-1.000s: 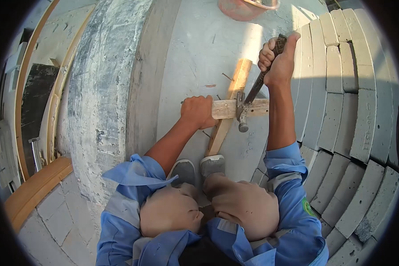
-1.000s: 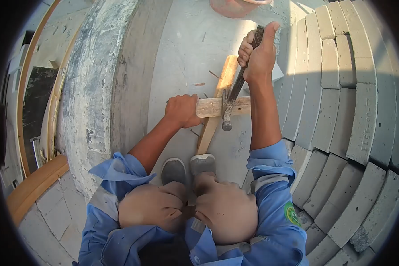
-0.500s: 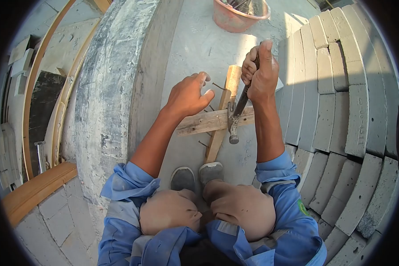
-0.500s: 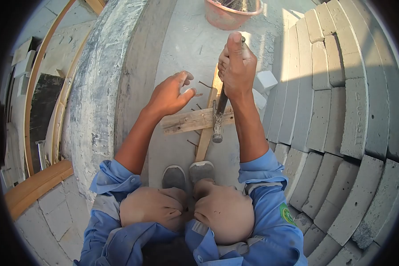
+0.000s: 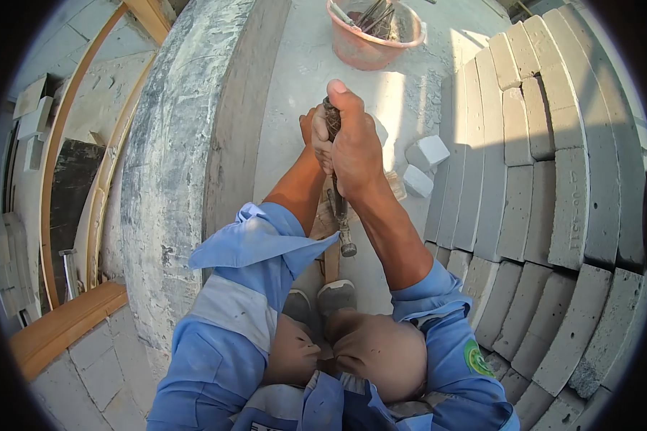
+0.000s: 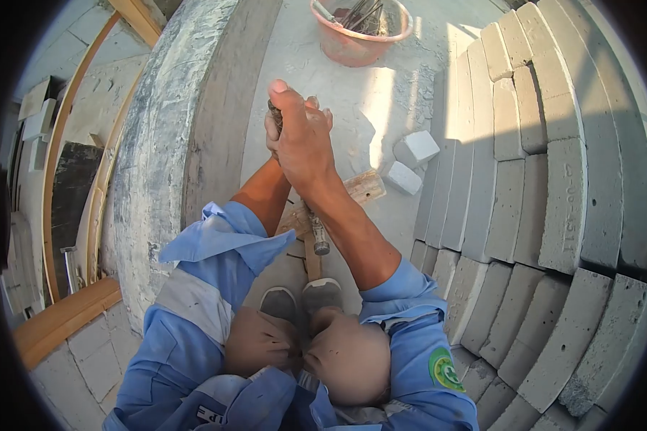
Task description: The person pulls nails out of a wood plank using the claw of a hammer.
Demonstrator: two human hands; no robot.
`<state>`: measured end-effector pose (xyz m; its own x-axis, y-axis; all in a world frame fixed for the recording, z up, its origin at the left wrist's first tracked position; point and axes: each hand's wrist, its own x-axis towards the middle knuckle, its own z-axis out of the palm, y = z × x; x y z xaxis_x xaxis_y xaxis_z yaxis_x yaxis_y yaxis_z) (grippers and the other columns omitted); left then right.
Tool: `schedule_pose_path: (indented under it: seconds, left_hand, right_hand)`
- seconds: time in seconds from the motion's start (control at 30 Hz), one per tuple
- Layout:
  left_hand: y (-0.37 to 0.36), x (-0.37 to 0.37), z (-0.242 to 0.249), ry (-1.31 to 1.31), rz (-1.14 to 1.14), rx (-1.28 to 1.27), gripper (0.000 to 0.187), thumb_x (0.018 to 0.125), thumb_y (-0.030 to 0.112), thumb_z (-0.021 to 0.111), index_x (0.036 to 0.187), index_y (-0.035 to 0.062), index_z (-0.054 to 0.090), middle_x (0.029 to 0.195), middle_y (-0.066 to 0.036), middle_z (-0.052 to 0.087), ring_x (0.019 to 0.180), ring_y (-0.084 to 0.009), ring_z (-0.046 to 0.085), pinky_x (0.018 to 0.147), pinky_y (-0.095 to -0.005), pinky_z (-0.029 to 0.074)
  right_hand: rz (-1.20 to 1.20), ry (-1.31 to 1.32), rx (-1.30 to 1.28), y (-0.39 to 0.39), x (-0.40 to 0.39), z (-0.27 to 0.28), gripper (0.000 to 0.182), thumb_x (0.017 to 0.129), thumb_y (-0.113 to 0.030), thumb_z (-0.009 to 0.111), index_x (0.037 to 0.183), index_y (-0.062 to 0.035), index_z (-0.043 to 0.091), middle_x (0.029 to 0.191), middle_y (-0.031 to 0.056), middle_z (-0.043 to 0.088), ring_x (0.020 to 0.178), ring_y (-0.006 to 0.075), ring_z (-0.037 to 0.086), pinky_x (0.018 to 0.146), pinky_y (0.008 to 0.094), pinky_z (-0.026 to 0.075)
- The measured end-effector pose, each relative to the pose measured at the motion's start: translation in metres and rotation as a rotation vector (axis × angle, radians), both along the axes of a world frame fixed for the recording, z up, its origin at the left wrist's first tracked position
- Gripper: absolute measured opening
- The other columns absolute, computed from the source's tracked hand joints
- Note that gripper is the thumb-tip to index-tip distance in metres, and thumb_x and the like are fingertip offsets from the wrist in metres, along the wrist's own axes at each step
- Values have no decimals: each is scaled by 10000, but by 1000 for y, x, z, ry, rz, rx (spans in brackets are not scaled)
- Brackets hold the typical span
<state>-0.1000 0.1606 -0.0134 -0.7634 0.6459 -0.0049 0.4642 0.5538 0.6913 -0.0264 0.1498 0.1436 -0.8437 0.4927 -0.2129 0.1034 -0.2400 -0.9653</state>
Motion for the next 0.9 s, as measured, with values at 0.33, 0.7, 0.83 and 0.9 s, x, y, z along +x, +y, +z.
schedule_pose_path:
  seconds: [0.33,0.7,0.83,0.9]
  left_hand:
    - [18,-39,-24,-97,67,-357,349,855,290,640,1060,15,704,1028,-218,717,981,-381,691,861,-473,539]
    - [-5,-26,13,-191,-29,-54,396,764,444,770,858,63,717,803,-150,720,804,-325,698,764,-427,547]
    - [-29,-36,8,-115,4,26,415,730,431,755,870,42,714,724,-154,681,708,-287,673,680,-415,525]
    - [-36,-38,10,-127,14,-14,397,722,434,761,847,59,713,757,-146,700,747,-293,686,710,-418,536]
  right_hand:
    - [230,147,451,-26,49,-24,611,980,-538,481,627,-40,451,559,27,415,568,130,393,565,329,340]
    - [-309,-37,-339,85,-3,-33,574,969,-634,372,661,-151,363,508,-25,300,407,125,305,421,300,314]
    - [-250,21,-404,75,-10,-37,551,977,-607,387,669,-151,353,513,-25,285,415,112,290,417,298,297]
    - [-175,5,-372,62,-22,-31,546,978,-597,401,671,-148,351,515,-24,282,414,112,288,411,294,289]
